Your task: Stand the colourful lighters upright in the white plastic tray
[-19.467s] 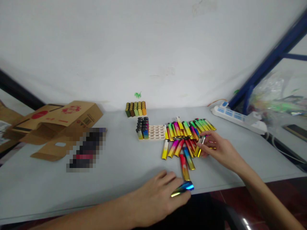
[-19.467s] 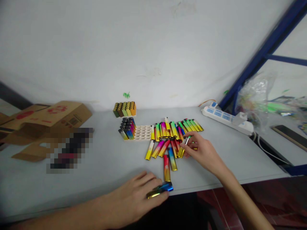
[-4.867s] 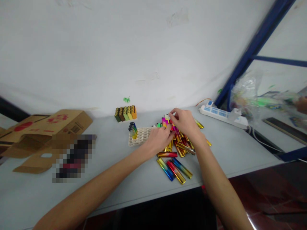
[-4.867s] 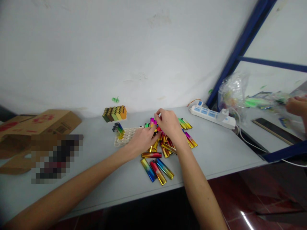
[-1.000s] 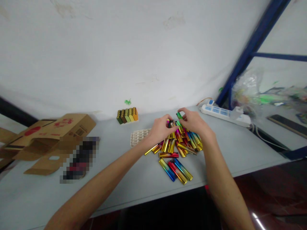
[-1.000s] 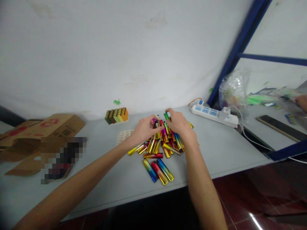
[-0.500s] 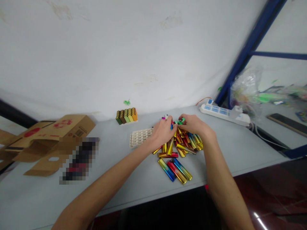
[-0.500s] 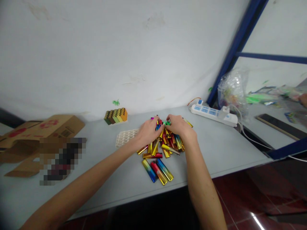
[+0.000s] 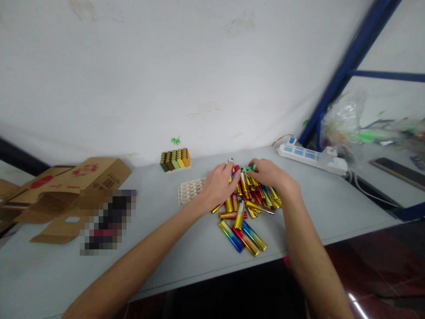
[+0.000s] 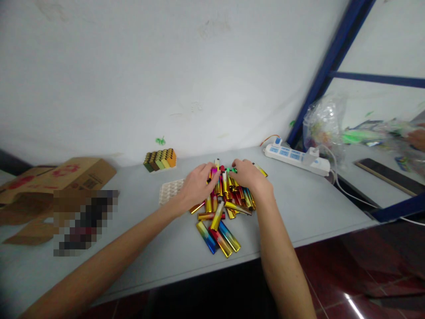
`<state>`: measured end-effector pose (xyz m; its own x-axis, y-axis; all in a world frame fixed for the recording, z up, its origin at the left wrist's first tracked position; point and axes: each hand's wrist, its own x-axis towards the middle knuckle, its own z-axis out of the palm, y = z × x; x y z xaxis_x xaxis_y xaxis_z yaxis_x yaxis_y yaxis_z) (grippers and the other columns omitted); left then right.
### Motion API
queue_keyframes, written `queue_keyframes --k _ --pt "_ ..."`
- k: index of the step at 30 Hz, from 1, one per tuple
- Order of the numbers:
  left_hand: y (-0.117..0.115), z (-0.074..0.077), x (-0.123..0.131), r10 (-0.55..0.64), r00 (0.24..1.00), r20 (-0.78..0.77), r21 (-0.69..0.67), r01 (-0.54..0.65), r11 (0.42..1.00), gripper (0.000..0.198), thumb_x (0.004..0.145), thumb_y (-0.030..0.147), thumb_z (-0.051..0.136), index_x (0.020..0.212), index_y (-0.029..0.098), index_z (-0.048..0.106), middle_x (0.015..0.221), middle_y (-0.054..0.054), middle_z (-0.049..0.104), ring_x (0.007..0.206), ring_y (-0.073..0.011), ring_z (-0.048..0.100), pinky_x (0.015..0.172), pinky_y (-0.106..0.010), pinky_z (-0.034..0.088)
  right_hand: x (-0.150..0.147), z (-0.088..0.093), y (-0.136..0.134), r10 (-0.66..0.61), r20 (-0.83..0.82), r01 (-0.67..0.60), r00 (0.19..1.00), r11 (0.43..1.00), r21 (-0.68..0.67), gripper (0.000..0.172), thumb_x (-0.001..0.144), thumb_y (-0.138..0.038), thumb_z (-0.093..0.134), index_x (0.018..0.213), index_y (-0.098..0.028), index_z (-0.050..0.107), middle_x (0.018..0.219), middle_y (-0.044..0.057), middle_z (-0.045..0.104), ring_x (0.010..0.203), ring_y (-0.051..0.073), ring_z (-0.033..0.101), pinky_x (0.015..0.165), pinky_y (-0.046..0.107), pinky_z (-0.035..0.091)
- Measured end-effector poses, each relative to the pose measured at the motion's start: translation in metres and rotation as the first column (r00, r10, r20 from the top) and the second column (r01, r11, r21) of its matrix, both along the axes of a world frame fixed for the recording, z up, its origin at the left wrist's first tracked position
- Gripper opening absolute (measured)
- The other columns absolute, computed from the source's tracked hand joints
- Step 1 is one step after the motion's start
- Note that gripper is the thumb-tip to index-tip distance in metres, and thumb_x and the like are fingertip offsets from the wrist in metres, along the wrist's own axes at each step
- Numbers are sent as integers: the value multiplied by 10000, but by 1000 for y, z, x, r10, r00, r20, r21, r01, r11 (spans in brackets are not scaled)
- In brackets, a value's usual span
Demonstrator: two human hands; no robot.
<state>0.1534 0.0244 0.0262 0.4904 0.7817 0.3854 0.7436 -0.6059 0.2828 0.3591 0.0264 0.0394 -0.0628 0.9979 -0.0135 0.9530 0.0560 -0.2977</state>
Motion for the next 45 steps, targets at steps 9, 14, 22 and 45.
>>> queue_keyframes --k 9,14,22,45 --pt "15 3 -131 -114 993 -14 -84 112 990 488 945 585 641 1240 197 666 1327 -148 641 1266 -323 612 1154 -514 469 -9 0 2 13 -94 2 995 987 163 389 1004 -390 583 1264 -125 698 1090 182 724 1060 318 678 954 436 495" --pt "13 -7 -170 -100 994 -40 -243 87 966 740 832 700 723 1363 192 634 1507 -166 585 1409 -363 539 1218 -530 423 -21 2 2 65 -117 -33 991 966 255 327 999 -340 571 1189 -122 724 1012 152 725 927 278 672 906 424 485" --pt "4 -7 -174 -60 997 58 -275 74 958 643 815 639 747 1262 180 692 1249 -108 743 931 -249 719 837 -374 609 -37 -1 0 143 -129 -86 981 924 373 258 1008 -306 569 1082 -131 743 938 129 723 838 247 655 849 394 484" --pt "-4 -8 -175 -95 995 -33 -207 86 974 590 857 524 730 1338 196 633 1342 -120 708 1220 -305 678 1089 -432 530 -51 4 -5 189 -104 -144 976 930 338 227 1006 -247 566 1090 -140 747 970 130 745 849 244 666 831 371 476"
